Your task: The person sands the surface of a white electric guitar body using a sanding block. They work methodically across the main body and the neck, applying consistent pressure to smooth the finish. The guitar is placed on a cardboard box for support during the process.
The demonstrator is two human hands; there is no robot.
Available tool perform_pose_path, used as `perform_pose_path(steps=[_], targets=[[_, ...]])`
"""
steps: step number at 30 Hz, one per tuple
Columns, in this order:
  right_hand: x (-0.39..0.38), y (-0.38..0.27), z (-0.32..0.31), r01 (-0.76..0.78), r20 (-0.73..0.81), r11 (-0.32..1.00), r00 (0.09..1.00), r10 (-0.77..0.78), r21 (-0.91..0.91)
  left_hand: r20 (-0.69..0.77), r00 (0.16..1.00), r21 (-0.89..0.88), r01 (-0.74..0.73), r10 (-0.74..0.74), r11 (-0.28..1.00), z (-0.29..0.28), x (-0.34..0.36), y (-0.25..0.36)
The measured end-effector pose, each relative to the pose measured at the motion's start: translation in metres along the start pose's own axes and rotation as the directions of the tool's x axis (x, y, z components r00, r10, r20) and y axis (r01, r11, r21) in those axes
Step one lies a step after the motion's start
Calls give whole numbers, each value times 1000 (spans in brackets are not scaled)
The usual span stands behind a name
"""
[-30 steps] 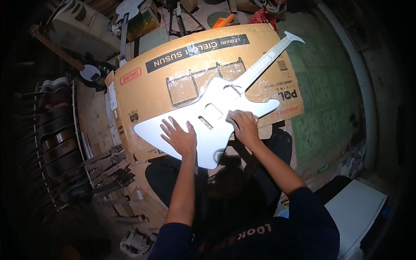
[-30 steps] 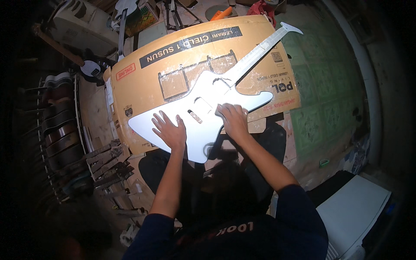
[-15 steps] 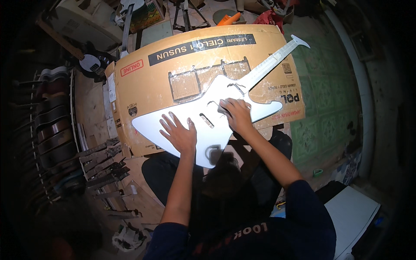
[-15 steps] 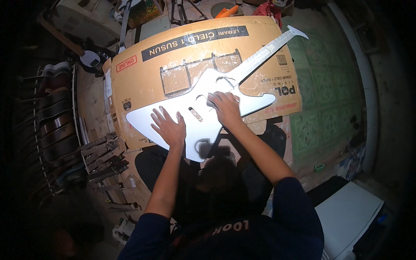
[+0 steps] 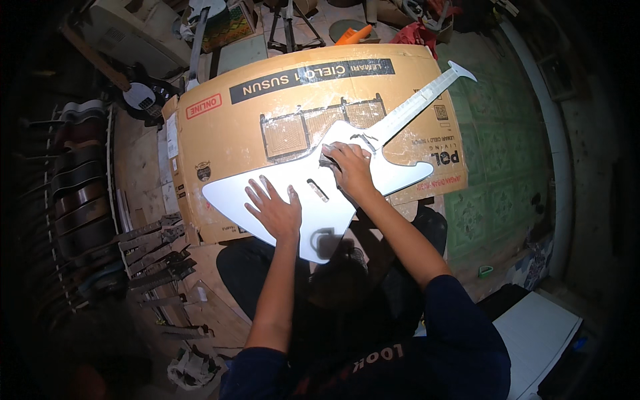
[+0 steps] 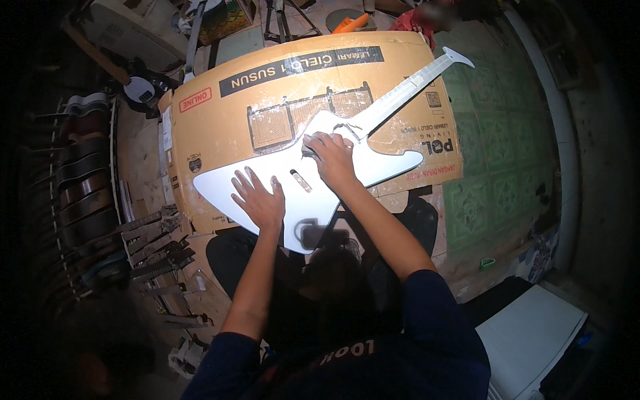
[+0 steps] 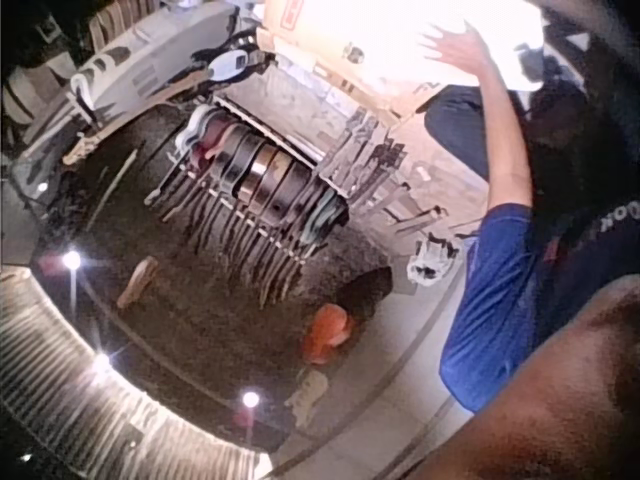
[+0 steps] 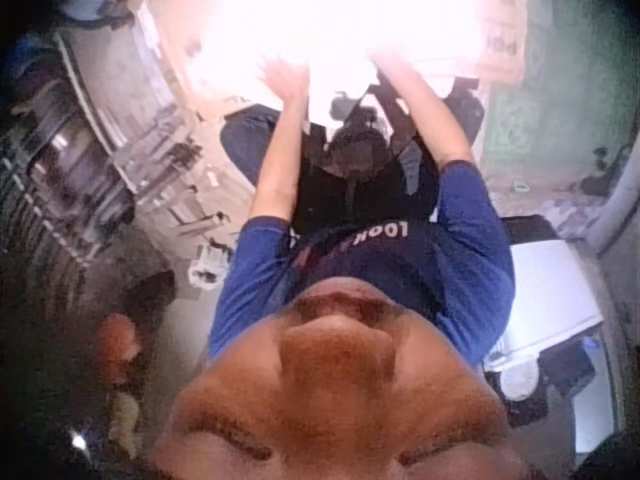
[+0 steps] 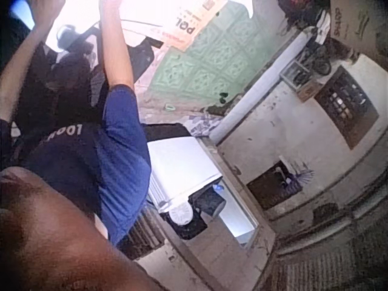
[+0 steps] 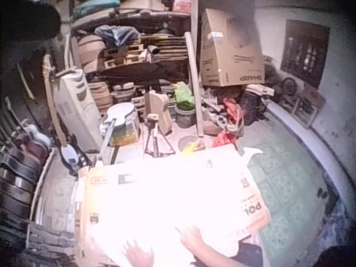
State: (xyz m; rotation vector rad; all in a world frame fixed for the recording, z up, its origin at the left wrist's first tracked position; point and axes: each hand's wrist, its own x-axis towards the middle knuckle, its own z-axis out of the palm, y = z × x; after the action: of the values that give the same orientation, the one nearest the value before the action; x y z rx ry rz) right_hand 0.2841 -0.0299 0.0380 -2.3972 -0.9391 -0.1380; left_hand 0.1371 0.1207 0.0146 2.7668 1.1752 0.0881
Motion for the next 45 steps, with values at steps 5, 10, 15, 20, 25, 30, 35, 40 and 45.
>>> perform_pose_path(steps=[5,10,15,20,25,30,35,40,45], targets=[[-57,22,-17,-22,96,1000,995,22,0,9,1000,-10,21,-20,1000,0,0,-4],[-43,20,-10,20,55,1000,998,-20,-3,20,1000,17,21,-22,1000,2,1,-3],[-11,11,-13,25,103,998,994,-31,55,18,999,-23,30,-30,999,0,0,-2],[-74,31,-35,37,122,999,992,-40,29,14,1000,-14,28,-28,999,1,0,-4],[-7,19,-4,24,72,998,997,-28,54,24,999,-32,24,-23,999,-3,1,0],[-48,27,-15,-3,80,999,997,0,41,-4,1000,-14,22,-22,1000,2,-1,-4],[-61,31,-19,-28,73,999,997,25,36,12,1000,-19,27,-27,999,1,-1,-1],[12,16,-1,-24,14,998,1000,24,58,17,1000,-22,12,-11,1000,-4,1,2],[-72,31,-26,-79,81,995,994,74,54,14,1000,-12,27,-27,1000,1,-1,-6]])
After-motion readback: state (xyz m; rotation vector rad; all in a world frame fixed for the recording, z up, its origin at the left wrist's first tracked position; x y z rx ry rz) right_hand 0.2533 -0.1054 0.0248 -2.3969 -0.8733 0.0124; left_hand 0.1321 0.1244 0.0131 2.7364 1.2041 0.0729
